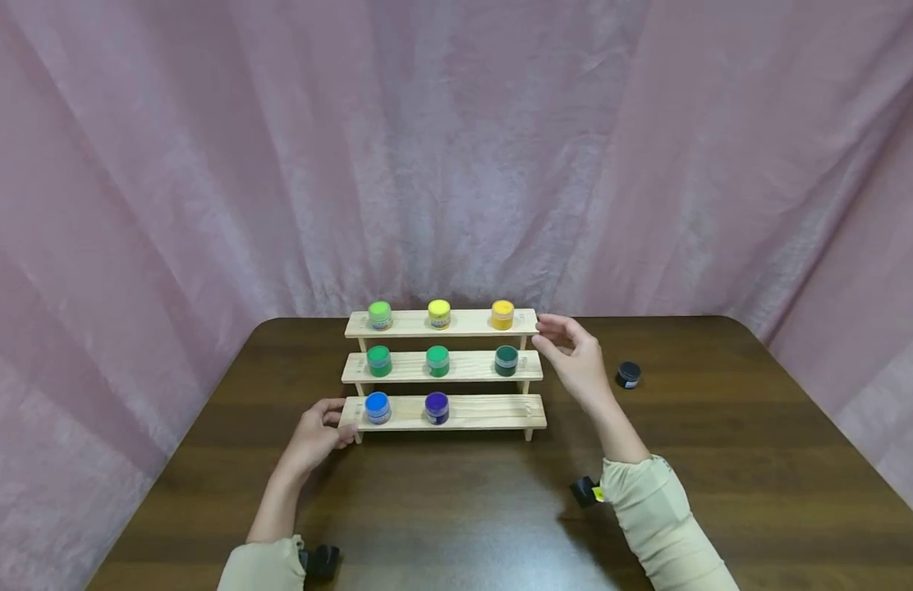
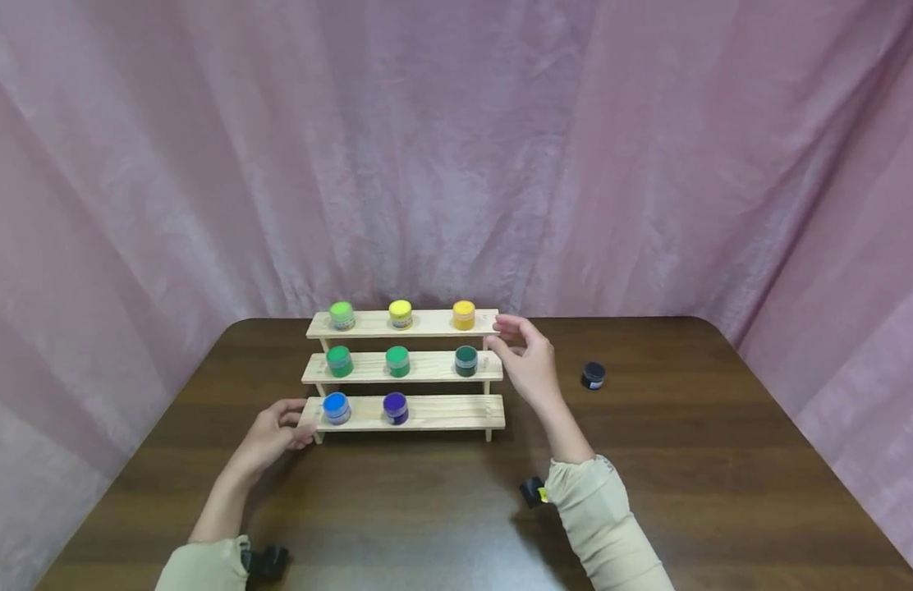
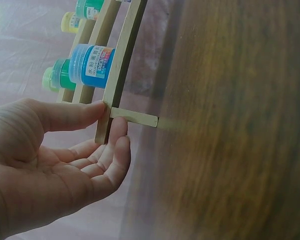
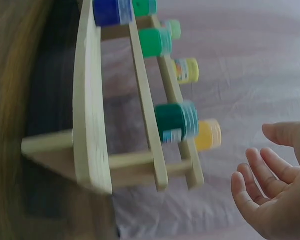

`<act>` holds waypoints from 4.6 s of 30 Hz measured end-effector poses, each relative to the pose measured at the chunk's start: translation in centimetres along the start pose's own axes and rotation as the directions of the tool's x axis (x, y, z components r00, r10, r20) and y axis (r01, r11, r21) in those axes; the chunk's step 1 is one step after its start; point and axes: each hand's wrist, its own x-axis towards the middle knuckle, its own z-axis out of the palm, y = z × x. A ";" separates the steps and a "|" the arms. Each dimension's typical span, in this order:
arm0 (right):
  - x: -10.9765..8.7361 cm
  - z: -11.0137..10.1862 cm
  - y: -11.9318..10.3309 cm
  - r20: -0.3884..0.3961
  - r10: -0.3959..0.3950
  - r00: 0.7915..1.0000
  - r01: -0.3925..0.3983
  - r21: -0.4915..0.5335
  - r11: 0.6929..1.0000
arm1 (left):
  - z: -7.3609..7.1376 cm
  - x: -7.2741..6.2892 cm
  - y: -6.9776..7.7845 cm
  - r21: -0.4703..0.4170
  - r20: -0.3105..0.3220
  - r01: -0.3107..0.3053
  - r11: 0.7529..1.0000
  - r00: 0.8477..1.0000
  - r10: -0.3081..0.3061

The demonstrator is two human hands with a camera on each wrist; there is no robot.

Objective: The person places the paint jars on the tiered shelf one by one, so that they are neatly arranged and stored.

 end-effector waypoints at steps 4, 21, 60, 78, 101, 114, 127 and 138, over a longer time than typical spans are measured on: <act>-0.1 -1.4 0.9 -0.029 0.008 1.000 -0.009 -0.017 1.000 | 0.0 0.1 0.1 0.002 0.002 0.000 1.000 1.000 0.000; -0.2 -5.3 2.7 -0.121 0.033 0.992 -0.044 -0.088 0.995 | 0.0 0.0 0.1 -0.012 0.002 -0.005 1.000 1.000 0.005; -0.3 -8.0 5.6 -0.231 0.161 0.960 -0.183 -0.075 0.980 | 0.0 0.0 0.2 0.009 0.011 0.016 1.000 1.000 -0.016; -0.6 -9.5 8.8 -0.291 0.200 0.936 -0.232 -0.078 0.970 | 0.2 -0.4 -0.8 0.001 0.016 0.011 1.000 1.000 -0.011; 0.7 -10.4 11.9 -0.081 0.417 0.905 -0.421 -0.047 0.906 | 0.0 0.1 0.0 0.007 0.022 0.000 1.000 1.000 0.000; 0.3 -10.1 13.2 -0.034 0.466 0.884 -0.467 -0.050 0.883 | -0.2 0.1 -0.2 0.010 0.028 0.000 1.000 1.000 -0.001; 0.1 -10.3 13.3 -0.050 0.446 0.893 -0.449 -0.086 0.889 | -0.2 0.1 -0.2 0.012 0.035 0.001 1.000 0.999 -0.002; 0.1 -10.3 13.5 -0.059 0.443 0.895 -0.447 -0.092 0.890 | -0.3 0.1 0.2 0.037 0.029 0.012 0.999 1.000 -0.013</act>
